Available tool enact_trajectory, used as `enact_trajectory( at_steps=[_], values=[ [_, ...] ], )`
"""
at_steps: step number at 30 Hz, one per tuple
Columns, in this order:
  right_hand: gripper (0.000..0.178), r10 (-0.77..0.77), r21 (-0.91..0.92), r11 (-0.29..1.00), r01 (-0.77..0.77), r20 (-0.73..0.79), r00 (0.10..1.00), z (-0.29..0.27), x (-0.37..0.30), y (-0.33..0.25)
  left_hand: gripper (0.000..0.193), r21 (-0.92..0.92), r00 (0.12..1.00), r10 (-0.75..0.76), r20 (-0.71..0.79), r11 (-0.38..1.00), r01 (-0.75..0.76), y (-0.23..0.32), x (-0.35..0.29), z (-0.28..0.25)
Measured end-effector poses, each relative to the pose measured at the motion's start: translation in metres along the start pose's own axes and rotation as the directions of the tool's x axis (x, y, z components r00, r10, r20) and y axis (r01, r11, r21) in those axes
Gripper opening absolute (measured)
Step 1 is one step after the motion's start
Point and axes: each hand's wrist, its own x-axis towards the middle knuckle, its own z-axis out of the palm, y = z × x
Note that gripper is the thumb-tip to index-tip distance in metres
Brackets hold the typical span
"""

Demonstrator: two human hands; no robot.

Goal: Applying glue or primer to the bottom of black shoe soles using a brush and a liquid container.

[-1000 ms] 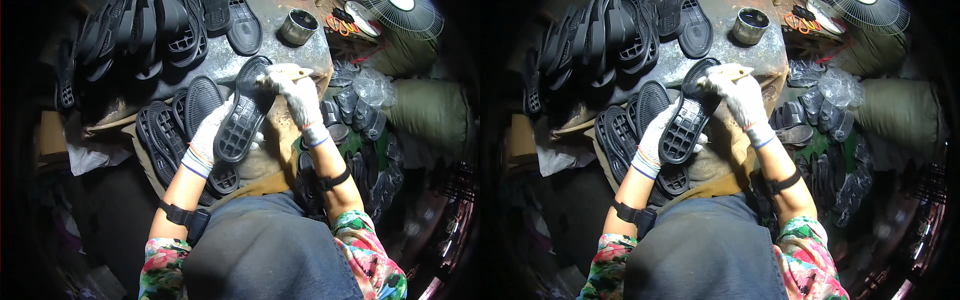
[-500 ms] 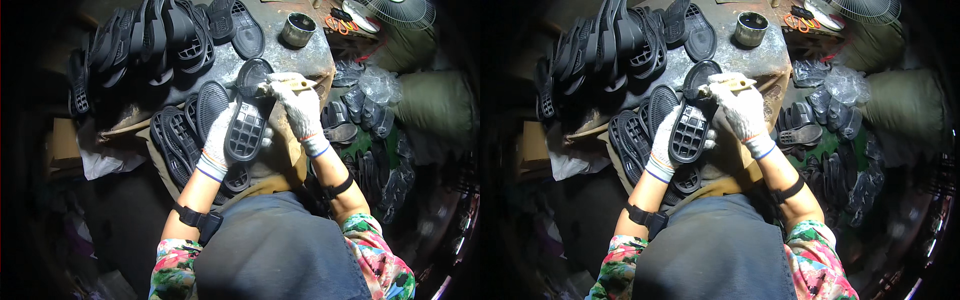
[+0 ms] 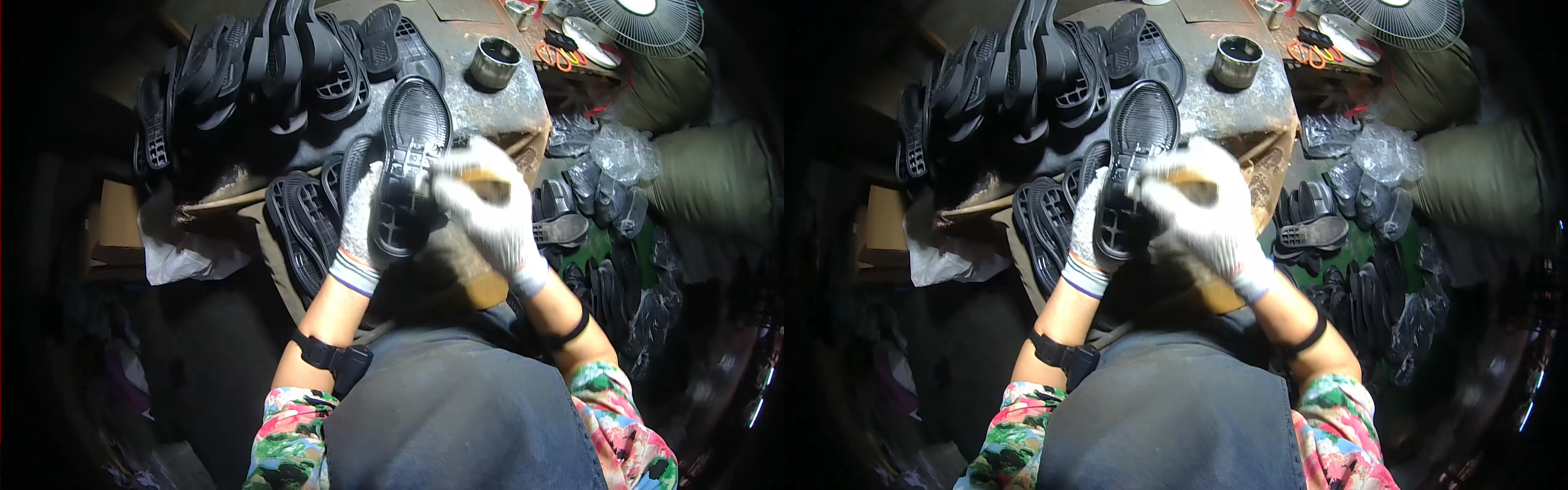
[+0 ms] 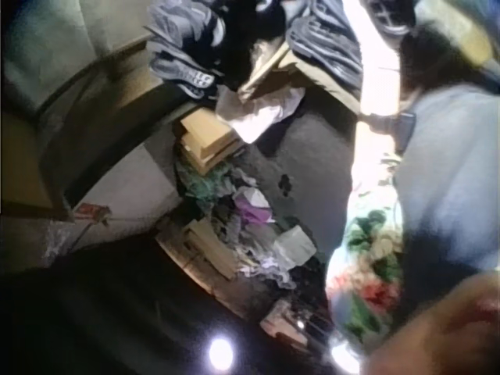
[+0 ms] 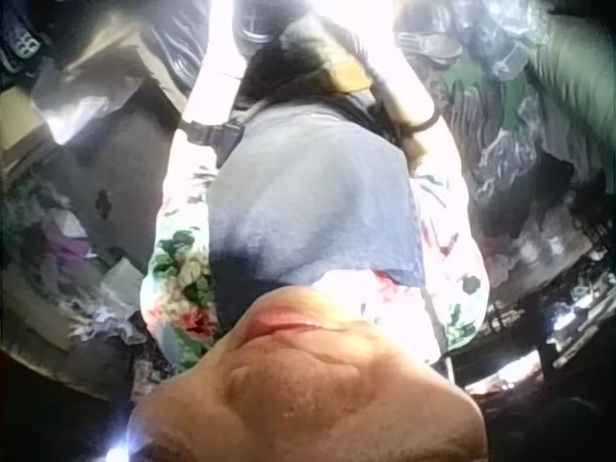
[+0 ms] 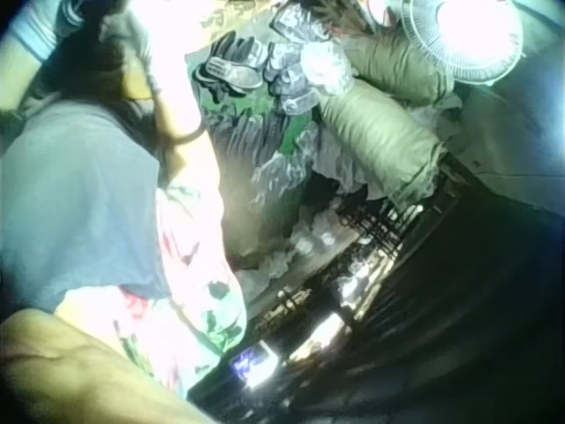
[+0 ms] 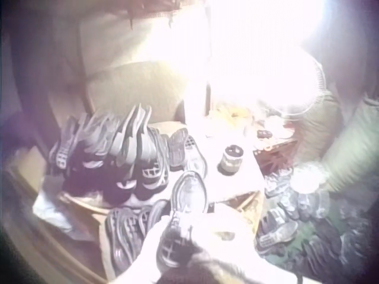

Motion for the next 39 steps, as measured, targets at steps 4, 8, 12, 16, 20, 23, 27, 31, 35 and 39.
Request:
enact_trajectory(
  at_steps=[4,8,12,16,20,23,27,31,35,39],
  values=[
    [0.015,-0.082,0.216,0.971,0.107,-0.12,0.989,0.005,0.049,0.02,0.057,-0.212,0.999,0.035,0.005,0.977,-0.034,0.013,-0.008,0.018],
    [0.016,-0.051,0.208,0.976,0.064,-0.071,0.996,0.021,0.027,0.008,0.058,-0.71,0.967,0.085,0.242,0.695,0.117,0.014,-0.006,0.018],
    [0.018,-0.254,-0.167,0.951,0.261,0.063,0.965,0.024,-0.016,0.002,0.057,-0.56,0.998,0.063,-0.018,0.826,-0.062,0.018,-0.005,0.006],
    [0.021,-0.348,-0.235,0.885,0.401,0.236,0.907,0.017,-0.035,-0.002,0.063,-0.524,0.998,0.042,0.048,0.852,-0.011,0.042,-0.016,-0.003],
    [0.019,-0.283,-0.297,0.878,0.375,0.309,0.908,-0.015,-0.029,-0.004,0.068,-0.521,1.0,0.013,-0.011,0.853,-0.017,0.077,-0.018,-0.004],
    [0.022,-0.247,-0.204,0.928,0.311,0.286,0.926,-0.023,-0.022,-0.006,0.068,-0.214,0.961,0.074,-0.268,0.968,-0.134,0.092,-0.028,-0.014],
    [0.026,0.113,0.172,0.973,-0.156,0.235,0.965,0.013,-0.02,-0.032,0.07,-0.135,0.919,0.109,-0.379,0.976,-0.171,0.099,-0.034,-0.012],
    [0.016,-0.19,-0.028,0.979,0.204,0.253,0.949,0.029,0.009,-0.017,0.068,0.177,0.865,0.241,-0.441,0.968,-0.179,0.092,-0.035,-0.02],
    [0.016,-0.099,0.004,0.995,0.102,0.297,0.95,0.035,0.007,-0.037,0.061,-0.068,0.89,0.063,-0.452,0.992,-0.105,0.095,-0.047,-0.018],
    [0.015,-0.245,-0.234,0.914,0.332,0.336,0.91,0.047,0.023,-0.034,0.045,0.48,0.759,0.428,-0.491,0.86,-0.174,0.079,-0.043,-0.019]
  ],
)
